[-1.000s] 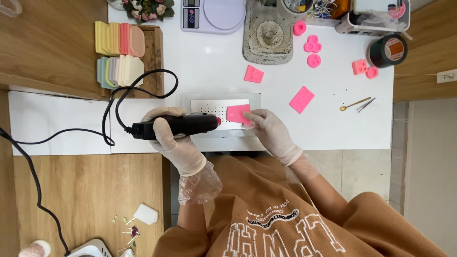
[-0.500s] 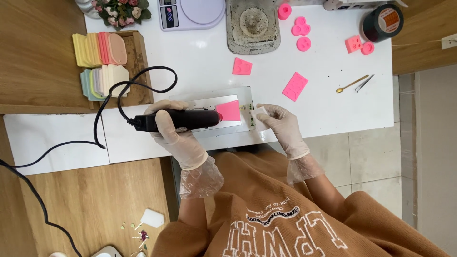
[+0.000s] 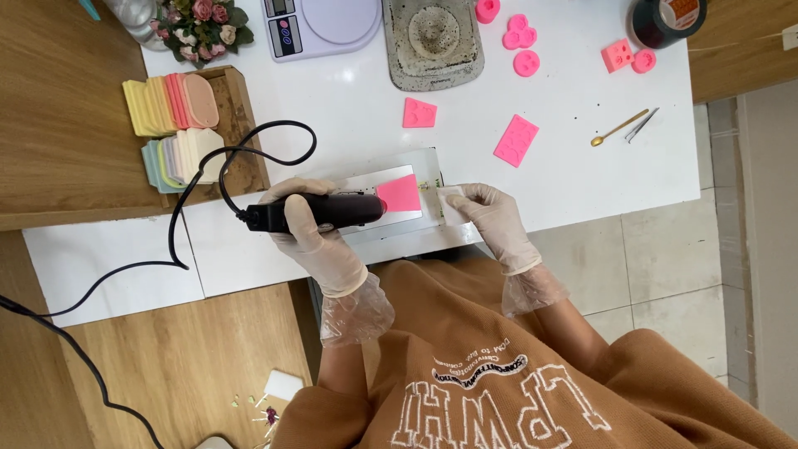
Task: The person wears gloves and uses a heat gun to melt pink wax pieces on a perforated metal heating plate, pressing and repositioning the wax as it softens. They carry the softened wax pieces to a shelf of pink silicone molds, press them into the molds, and return to melt more pieces, also handling a small white card.
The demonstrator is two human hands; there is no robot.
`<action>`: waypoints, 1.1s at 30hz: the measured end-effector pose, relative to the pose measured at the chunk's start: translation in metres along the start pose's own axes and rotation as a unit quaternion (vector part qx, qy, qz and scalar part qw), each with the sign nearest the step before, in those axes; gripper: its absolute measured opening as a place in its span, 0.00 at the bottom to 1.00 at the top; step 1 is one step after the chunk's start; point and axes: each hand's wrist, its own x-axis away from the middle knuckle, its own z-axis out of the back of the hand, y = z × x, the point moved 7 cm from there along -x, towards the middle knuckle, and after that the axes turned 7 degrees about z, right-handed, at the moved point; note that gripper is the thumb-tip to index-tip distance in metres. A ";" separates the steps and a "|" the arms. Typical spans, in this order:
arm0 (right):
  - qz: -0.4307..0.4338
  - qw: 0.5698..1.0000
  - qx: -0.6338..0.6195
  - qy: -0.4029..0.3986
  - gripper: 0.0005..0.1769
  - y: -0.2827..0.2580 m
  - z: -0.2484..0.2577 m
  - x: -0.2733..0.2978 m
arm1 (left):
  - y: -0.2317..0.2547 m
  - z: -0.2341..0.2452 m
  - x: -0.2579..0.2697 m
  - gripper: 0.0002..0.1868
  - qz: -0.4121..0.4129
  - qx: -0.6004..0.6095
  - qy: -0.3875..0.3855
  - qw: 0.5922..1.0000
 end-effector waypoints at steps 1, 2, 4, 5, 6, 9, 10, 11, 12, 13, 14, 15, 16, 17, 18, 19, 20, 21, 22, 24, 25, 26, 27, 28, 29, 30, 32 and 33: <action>-0.002 1.000 0.007 0.000 0.11 -0.002 -0.001 0.001 | 0.001 -0.001 -0.001 0.18 0.015 0.009 0.001 1.000; -0.003 1.000 0.005 0.001 0.11 -0.001 -0.001 0.001 | 0.000 -0.001 -0.002 0.18 0.016 0.008 -0.001 1.000; 0.002 1.000 -0.006 0.000 0.12 -0.001 -0.002 0.000 | -0.001 0.000 -0.005 0.18 0.028 0.004 -0.001 1.000; 0.003 1.000 -0.008 0.002 0.12 0.002 -0.002 0.000 | 0.000 -0.001 -0.005 0.18 0.028 0.004 -0.004 1.000; 0.005 1.000 -0.012 0.005 0.12 0.004 -0.002 -0.001 | 0.001 -0.003 -0.006 0.18 0.033 0.002 -0.011 0.999; 0.006 1.000 -0.012 0.015 0.12 0.008 -0.003 -0.001 | -0.003 -0.001 -0.008 0.18 0.032 -0.007 -0.028 0.999; 0.007 1.000 -0.006 0.021 0.12 0.008 -0.003 -0.002 | -0.005 -0.001 -0.010 0.18 0.025 -0.013 -0.037 0.999; 0.009 1.000 -0.008 0.027 0.12 0.006 -0.004 -0.002 | -0.006 -0.003 -0.013 0.18 0.027 -0.013 -0.043 0.999; 0.012 0.999 -0.019 0.037 0.12 0.004 -0.005 -0.001 | -0.006 -0.005 -0.016 0.17 0.027 -0.011 -0.046 0.999; 0.015 0.998 -0.030 0.048 0.12 0.001 -0.005 0.000 | -0.006 -0.006 -0.018 0.17 0.028 -0.010 -0.048 0.998; 0.016 0.998 -0.034 0.056 0.12 -0.002 -0.006 0.003 | -0.009 -0.006 -0.023 0.17 0.031 -0.010 -0.056 0.998; 0.020 0.997 -0.044 0.065 0.13 -0.005 -0.007 0.005 | -0.009 -0.006 -0.028 0.17 0.009 -0.036 -0.061 0.997; 0.023 0.995 -0.054 0.075 0.13 -0.008 -0.008 0.008 | -0.010 -0.006 -0.031 0.17 -0.012 -0.062 -0.066 0.996; 0.023 0.995 -0.057 0.084 0.13 -0.008 -0.009 0.011 | -0.009 -0.011 -0.035 0.17 -0.008 -0.062 -0.075 0.995; 0.015 0.993 -0.074 0.091 0.13 -0.007 -0.010 0.013 | -0.008 -0.016 -0.038 0.17 -0.001 -0.047 -0.086 0.995; 0.008 0.991 -0.090 0.098 0.13 -0.006 -0.012 0.016 | -0.007 -0.021 -0.042 0.17 0.007 -0.032 -0.097 0.995; 0.009 0.990 -0.093 0.106 0.13 -0.001 -0.013 0.017 | -0.010 -0.021 -0.045 0.17 0.010 -0.030 -0.105 0.994; 0.023 0.988 -0.095 0.120 0.13 0.002 -0.013 0.018 | -0.013 -0.022 -0.048 0.17 0.014 -0.029 -0.114 0.993; 0.035 0.986 -0.096 0.133 0.13 0.006 -0.012 0.020 | -0.016 -0.022 -0.049 0.17 0.018 -0.029 -0.120 0.992; 0.024 0.983 -0.113 0.145 0.13 0.012 -0.014 0.027 | -0.020 -0.025 -0.054 0.17 0.030 -0.040 -0.138 0.989; 0.013 0.980 -0.129 0.150 0.13 0.016 -0.016 0.033 | -0.022 -0.026 -0.054 0.18 0.038 -0.052 -0.149 0.987; 0.013 0.980 -0.129 0.154 0.13 0.022 -0.016 0.034 | -0.021 -0.028 -0.055 0.18 0.041 -0.051 -0.152 0.986; 0.015 0.980 -0.112 0.164 0.13 0.028 -0.014 0.035 | -0.022 -0.030 -0.055 0.18 0.059 -0.049 -0.156 0.985; 0.019 0.980 -0.097 0.173 0.12 0.033 -0.015 0.034 | -0.022 -0.031 -0.058 0.18 0.074 -0.049 -0.160 0.983; 0.020 0.980 -0.098 0.174 0.12 0.033 -0.017 0.035 | -0.022 -0.032 -0.059 0.18 0.073 -0.049 -0.163 0.983; 0.022 0.978 -0.116 0.174 0.12 0.035 -0.018 0.036 | -0.021 -0.032 -0.060 0.19 0.071 -0.047 -0.169 0.982; 0.024 0.975 -0.135 0.176 0.12 0.035 -0.020 0.040 | -0.022 -0.032 -0.060 0.19 0.070 -0.046 -0.176 0.981; 0.019 0.974 -0.132 0.183 0.12 0.035 -0.020 0.043 | -0.023 -0.033 -0.061 0.19 0.076 -0.040 -0.183 0.979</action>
